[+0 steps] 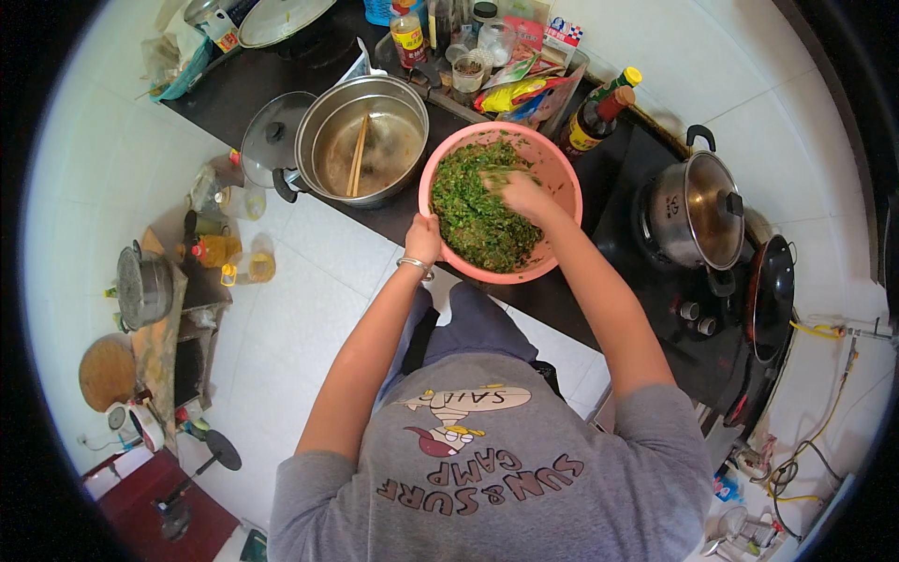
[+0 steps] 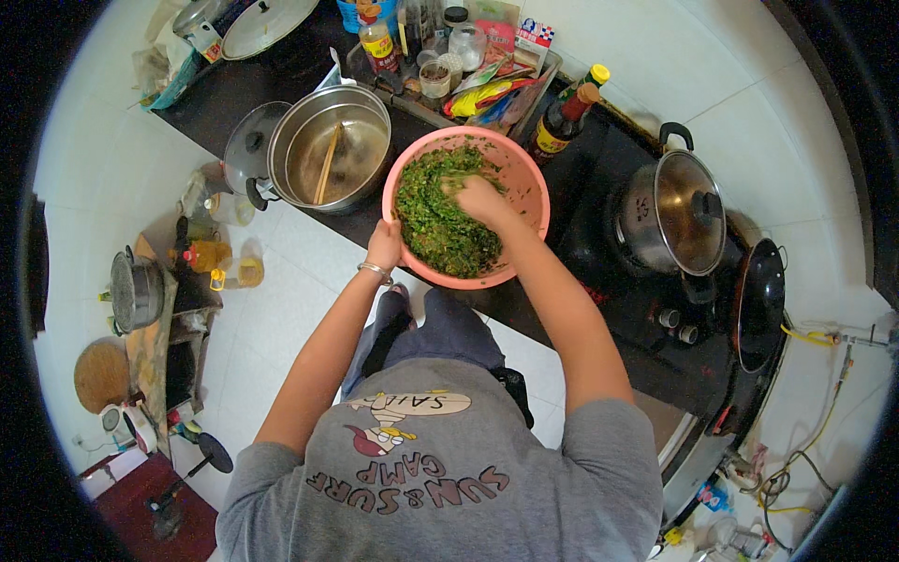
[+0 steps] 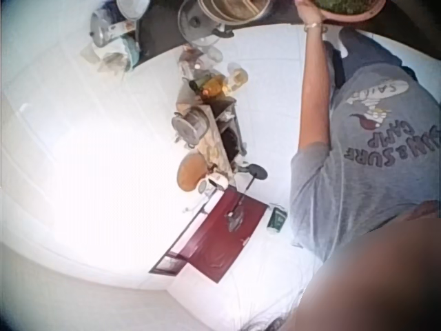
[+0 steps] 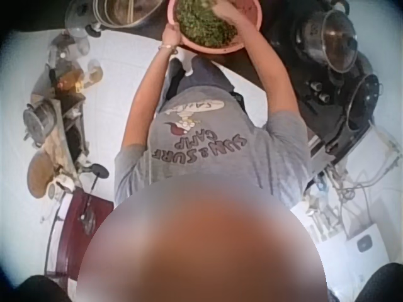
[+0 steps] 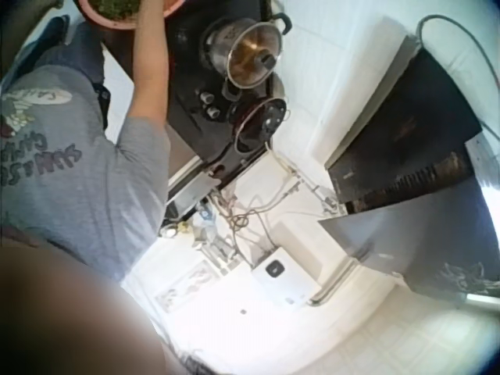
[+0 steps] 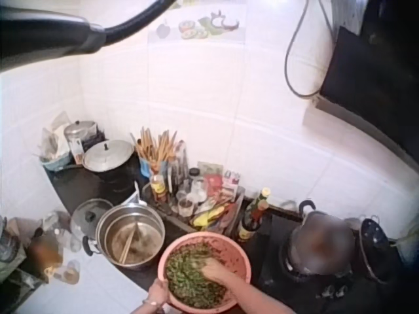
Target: The person mixes chopped green vegetables in a pink bowl using their hands. They repeatedly lift and turn the vegetable mixture to ensure even distribution of ingredients.
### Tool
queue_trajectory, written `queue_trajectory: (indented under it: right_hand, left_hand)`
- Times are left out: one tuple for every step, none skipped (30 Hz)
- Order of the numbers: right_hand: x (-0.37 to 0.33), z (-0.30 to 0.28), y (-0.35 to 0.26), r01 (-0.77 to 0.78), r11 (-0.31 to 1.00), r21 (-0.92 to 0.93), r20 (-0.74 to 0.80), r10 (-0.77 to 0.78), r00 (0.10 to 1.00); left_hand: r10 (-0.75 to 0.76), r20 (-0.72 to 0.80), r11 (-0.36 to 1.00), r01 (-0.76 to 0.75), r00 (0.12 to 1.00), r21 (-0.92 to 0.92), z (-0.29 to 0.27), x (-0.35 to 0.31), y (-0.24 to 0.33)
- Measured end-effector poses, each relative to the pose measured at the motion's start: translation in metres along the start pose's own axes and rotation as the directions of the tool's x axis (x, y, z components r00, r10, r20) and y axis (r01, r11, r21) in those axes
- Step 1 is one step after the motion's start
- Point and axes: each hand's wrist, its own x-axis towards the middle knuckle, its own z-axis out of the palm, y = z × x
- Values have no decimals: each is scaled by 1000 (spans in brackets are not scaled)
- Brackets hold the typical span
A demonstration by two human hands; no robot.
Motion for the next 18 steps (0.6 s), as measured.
queue_trajectory:
  right_hand:
    - [-6,-12,7,-52,997,-57,-13,51,999]
    - [-13,-16,11,-152,985,-78,-85,145,986]
    - [-20,-17,15,-250,964,-94,-156,233,960]
    - [-25,-18,19,-344,933,-104,-226,315,922]
    - [-24,-17,30,-399,850,-345,-206,346,915]
    - [-17,-16,60,-430,710,-557,-205,385,900]
    - [-10,-15,102,-305,703,-642,-161,266,950]
    - [-4,-16,143,-183,667,-722,-118,142,983]
    - [-6,-2,133,-307,825,-474,-201,238,950]
    - [-11,13,123,-404,897,-177,-247,357,901]
    - [-19,25,103,-462,877,133,-257,480,839]
    - [-26,31,87,-471,767,435,-230,601,766]
    - [-26,32,87,-425,673,606,-175,634,754]
    - [-27,31,88,-368,545,753,-122,665,736]
    - [-27,27,95,-308,502,808,-89,621,779]
    - [-26,24,99,-263,527,808,-99,562,821]
    - [-27,23,96,-221,547,807,-103,500,860]
    - [-28,21,92,-175,562,808,-109,435,894]
  left_hand:
    - [-19,2,1000,19,1000,-21,1,0,-4]
    - [-22,6,999,23,1000,-26,2,1,-9]
    - [-28,7,999,28,1000,-31,3,2,-13]
    - [-34,5,999,34,999,-36,3,2,-18]
    - [-21,-2,997,20,1000,-68,8,5,-27]
    - [-34,2,997,34,999,-75,10,3,-20]
    - [-43,12,996,43,999,-82,10,-3,-5]
    - [-50,24,995,52,998,-88,9,-8,10]
    - [-65,4,996,65,998,-64,4,-12,11]
    - [-77,-14,996,77,997,-39,-1,-16,14]
    - [-85,-34,996,84,996,-22,-5,-19,14]
    - [-83,-31,996,83,996,-21,-7,-19,14]
    - [-81,-28,997,81,996,-20,-8,-18,13]
    - [-78,-18,997,77,997,-19,-7,-18,13]
    - [-61,-15,998,61,998,-7,-6,-17,13]
    - [-45,-11,999,45,999,4,-6,-16,13]
    - [-32,-10,999,32,999,15,-6,-15,11]
    - [-27,-9,1000,27,1000,7,-5,-14,10]
